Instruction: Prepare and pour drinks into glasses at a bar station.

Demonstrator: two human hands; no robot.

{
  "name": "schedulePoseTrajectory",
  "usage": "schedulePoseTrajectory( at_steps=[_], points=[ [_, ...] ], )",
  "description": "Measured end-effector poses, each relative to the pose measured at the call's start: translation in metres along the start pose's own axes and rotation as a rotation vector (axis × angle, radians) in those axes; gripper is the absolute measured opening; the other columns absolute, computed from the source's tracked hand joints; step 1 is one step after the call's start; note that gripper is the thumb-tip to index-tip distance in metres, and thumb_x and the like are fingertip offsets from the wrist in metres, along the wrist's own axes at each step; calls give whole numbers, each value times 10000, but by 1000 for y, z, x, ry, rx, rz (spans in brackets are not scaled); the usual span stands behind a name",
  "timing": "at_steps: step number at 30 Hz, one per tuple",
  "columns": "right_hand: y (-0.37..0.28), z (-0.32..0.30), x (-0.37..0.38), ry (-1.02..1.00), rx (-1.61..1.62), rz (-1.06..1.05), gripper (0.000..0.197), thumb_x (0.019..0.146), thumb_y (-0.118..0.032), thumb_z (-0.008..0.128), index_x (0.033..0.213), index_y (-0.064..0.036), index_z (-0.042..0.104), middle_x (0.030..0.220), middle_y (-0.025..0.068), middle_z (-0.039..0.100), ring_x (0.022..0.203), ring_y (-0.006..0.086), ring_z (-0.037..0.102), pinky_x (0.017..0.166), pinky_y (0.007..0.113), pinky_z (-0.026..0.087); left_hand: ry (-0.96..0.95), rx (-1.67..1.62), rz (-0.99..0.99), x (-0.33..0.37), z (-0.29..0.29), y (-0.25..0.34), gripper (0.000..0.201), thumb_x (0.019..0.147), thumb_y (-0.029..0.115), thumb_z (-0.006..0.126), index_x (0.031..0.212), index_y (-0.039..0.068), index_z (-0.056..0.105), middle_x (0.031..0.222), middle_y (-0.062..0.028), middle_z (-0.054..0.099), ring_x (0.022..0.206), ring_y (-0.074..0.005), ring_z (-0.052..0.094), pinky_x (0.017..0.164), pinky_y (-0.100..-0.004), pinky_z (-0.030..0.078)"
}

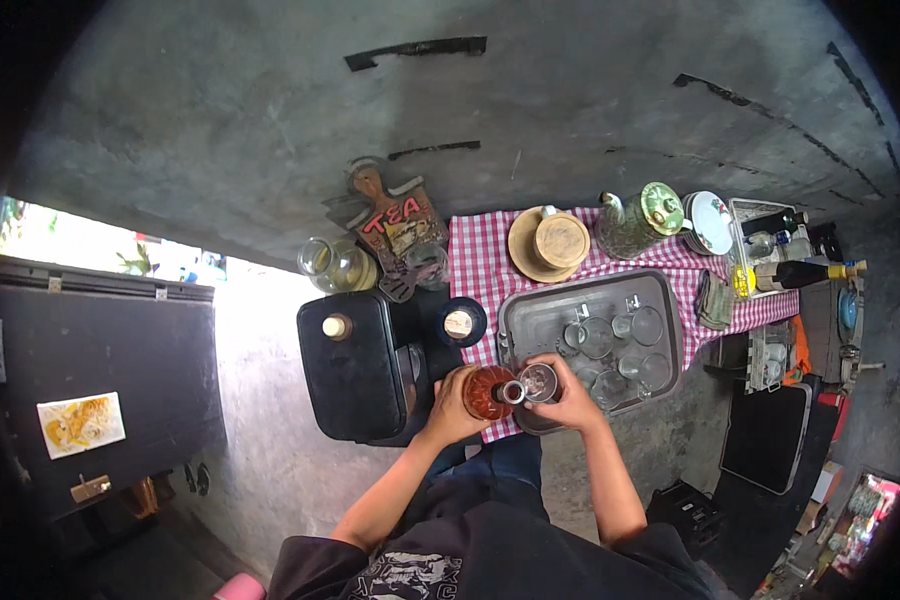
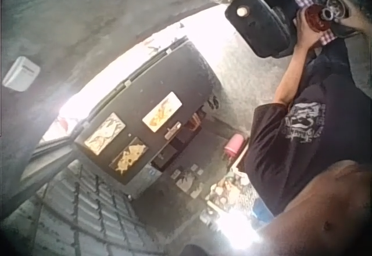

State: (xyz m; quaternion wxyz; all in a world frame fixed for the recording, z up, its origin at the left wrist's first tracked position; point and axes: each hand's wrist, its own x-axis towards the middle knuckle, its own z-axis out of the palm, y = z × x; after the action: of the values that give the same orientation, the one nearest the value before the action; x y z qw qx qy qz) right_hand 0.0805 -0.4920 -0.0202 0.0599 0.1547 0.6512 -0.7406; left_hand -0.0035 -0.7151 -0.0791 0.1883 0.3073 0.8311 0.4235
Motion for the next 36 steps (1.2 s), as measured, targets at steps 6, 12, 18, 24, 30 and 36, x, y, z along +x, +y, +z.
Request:
schedulePoseTrajectory(
  at_steps=[6, 12, 18, 24, 30, 36],
  points=[
    [3, 12, -4, 55, 33, -3, 601, 682, -8, 760, 1218, -68, 497, 1166, 30, 578, 1091, 116, 559, 951, 286, 440, -40, -39, 5, -2, -4, -8, 975, 547, 306, 911, 1359, 98, 412, 1267, -117, 563, 1192, -318, 536, 1021, -443, 364],
    [7, 34, -4, 61, -3, -58, 586, 695, -17, 763, 1218, -64, 504, 1124, 31, 563, 1070, 118, 546, 936, 287, 446, -60, -110, -20, -12, -11, -23, 992, 561, 287, 918, 1388, 99, 403, 1273, -133, 579, 1187, -326, 561, 1013, -437, 436],
    [5, 46, -14, 91, -36, -8, 608, 710, -38, 772, 1245, -57, 484, 1116, 28, 570, 1072, 121, 550, 928, 292, 456, -38, -153, 2, -25, -16, -24, 1020, 578, 287, 921, 1417, 84, 376, 1289, -150, 574, 1198, -315, 571, 1019, -414, 462],
    [8, 48, -11, 27, -65, -50, 625, 716, -8, 762, 1268, -58, 473, 1152, 45, 557, 1094, 136, 549, 946, 299, 455, -70, -146, -86, -37, -6, -37, 1030, 602, 280, 889, 1435, 61, 325, 1405, -173, 464, 1276, -352, 490, 1067, -424, 423],
    [5, 42, -10, -13, -81, -93, 630, 714, 26, 755, 1271, -63, 474, 1169, 50, 557, 1095, 144, 557, 954, 300, 456, 28, -61, -156, -49, -4, -24, 962, 675, 267, 834, 1444, 29, 308, 1451, -184, 394, 1326, -352, 440, 1088, -406, 399],
    [-15, 32, -8, -81, -41, -47, 631, 719, 39, 759, 1273, -69, 477, 1168, 47, 558, 1094, 143, 561, 960, 297, 453, 6, -67, -311, -63, -7, 2, 846, 752, 221, 761, 1446, 39, 312, 1446, -179, 399, 1308, -357, 458, 1063, -414, 414]
  ],
)
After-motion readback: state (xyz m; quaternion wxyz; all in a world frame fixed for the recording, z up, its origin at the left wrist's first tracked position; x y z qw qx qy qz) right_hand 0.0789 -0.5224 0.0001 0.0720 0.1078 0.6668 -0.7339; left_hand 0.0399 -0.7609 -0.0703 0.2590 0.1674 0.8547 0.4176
